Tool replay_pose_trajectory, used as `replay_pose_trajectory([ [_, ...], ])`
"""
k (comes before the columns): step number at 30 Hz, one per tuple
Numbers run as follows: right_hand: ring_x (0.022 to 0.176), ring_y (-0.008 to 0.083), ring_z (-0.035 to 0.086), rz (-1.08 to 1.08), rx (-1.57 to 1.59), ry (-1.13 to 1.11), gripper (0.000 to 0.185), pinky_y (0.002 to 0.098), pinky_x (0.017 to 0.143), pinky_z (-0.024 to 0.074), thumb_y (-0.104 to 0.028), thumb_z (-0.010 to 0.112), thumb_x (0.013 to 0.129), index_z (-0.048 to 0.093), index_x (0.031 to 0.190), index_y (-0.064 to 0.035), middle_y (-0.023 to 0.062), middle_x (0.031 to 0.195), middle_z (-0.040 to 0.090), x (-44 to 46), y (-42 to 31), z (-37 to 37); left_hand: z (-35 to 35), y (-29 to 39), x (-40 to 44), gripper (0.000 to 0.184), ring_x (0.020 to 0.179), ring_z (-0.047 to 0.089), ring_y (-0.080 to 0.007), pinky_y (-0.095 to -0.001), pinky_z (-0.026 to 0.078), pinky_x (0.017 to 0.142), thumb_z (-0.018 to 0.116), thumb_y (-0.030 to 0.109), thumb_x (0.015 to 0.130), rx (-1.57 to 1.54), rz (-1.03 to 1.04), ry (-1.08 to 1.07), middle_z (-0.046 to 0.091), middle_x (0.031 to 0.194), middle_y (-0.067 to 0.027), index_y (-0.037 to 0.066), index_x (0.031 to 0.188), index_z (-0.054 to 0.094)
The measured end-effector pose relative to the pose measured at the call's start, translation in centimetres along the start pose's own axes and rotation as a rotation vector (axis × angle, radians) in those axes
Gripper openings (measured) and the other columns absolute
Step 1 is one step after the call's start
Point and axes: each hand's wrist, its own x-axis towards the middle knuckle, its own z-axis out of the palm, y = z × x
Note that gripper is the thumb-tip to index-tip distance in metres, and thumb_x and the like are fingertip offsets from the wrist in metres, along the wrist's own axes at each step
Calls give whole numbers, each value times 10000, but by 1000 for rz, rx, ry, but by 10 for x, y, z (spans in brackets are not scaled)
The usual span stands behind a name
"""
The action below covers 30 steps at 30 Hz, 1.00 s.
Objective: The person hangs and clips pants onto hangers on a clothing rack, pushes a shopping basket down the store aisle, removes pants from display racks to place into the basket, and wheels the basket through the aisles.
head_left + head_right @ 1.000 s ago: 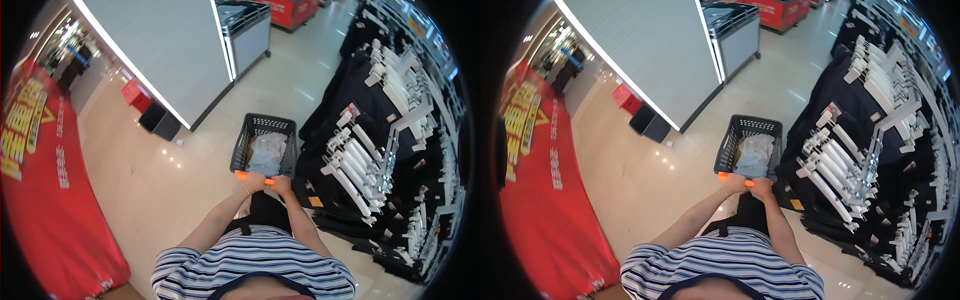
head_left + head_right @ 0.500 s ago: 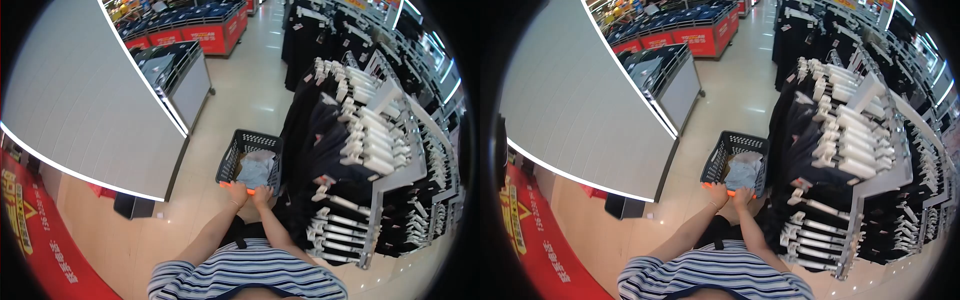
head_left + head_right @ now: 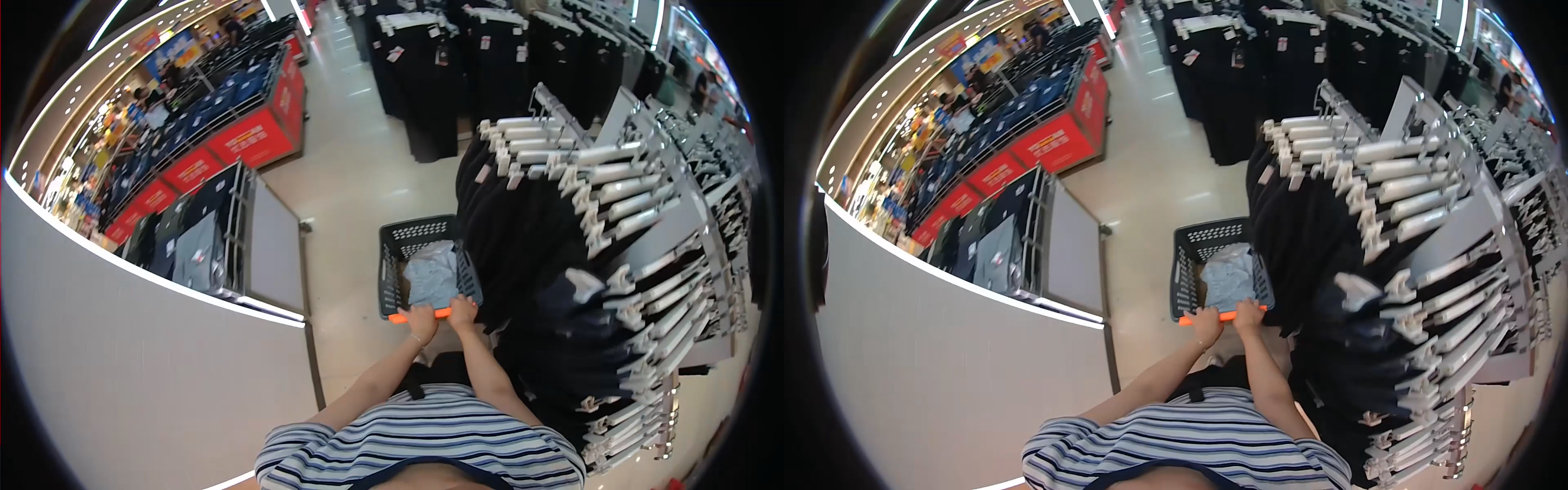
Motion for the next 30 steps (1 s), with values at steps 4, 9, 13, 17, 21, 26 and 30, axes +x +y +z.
replay_pose_trajectory([
  [4,973,259,532,55,33,-22,145,420,848,413,-125,633,673,644,814,-155,54,957,599,74,-19,0,10,-22,81,133,917,590,-284,-712,228,909,560,145,736,31,35,-27,653,817,-84,111,827,651],
  [9,935,256,588,21,79,-77,170,450,969,323,-117,622,670,648,836,-145,71,866,652,173,-38,1,15,-51,192,116,886,590,-240,-630,268,939,552,137,741,99,92,7,652,799,-70,119,787,657],
  [13,878,287,618,7,125,-129,161,451,1005,290,-135,626,668,651,827,-124,123,816,655,254,-53,-13,8,-73,285,113,858,588,-236,-594,298,922,547,131,741,121,199,51,643,774,-65,122,771,656],
  [17,838,316,621,80,225,-150,198,424,895,403,-149,631,659,637,847,-91,154,798,646,318,-57,-5,17,-87,364,106,835,585,-236,-589,294,924,547,131,738,129,313,14,634,756,-66,119,759,650],
  [21,863,322,618,220,274,-104,210,455,814,429,-187,659,680,629,867,-97,140,812,651,374,-62,-14,4,-81,440,100,852,585,-230,-581,301,912,559,145,737,135,395,-69,636,779,-57,122,765,653],
  [26,841,336,623,330,228,-100,219,444,723,490,-216,657,706,625,890,-101,160,821,645,468,-44,-33,14,-58,550,101,868,583,-232,-580,312,885,568,161,737,164,530,-66,636,794,-49,123,775,652],
  [30,810,337,627,434,251,-13,208,449,725,491,-178,647,697,622,890,-103,152,796,644,538,-18,-49,15,-28,636,114,872,582,-236,-582,312,876,553,161,747,144,659,-51,639,808,-52,127,788,654],
])
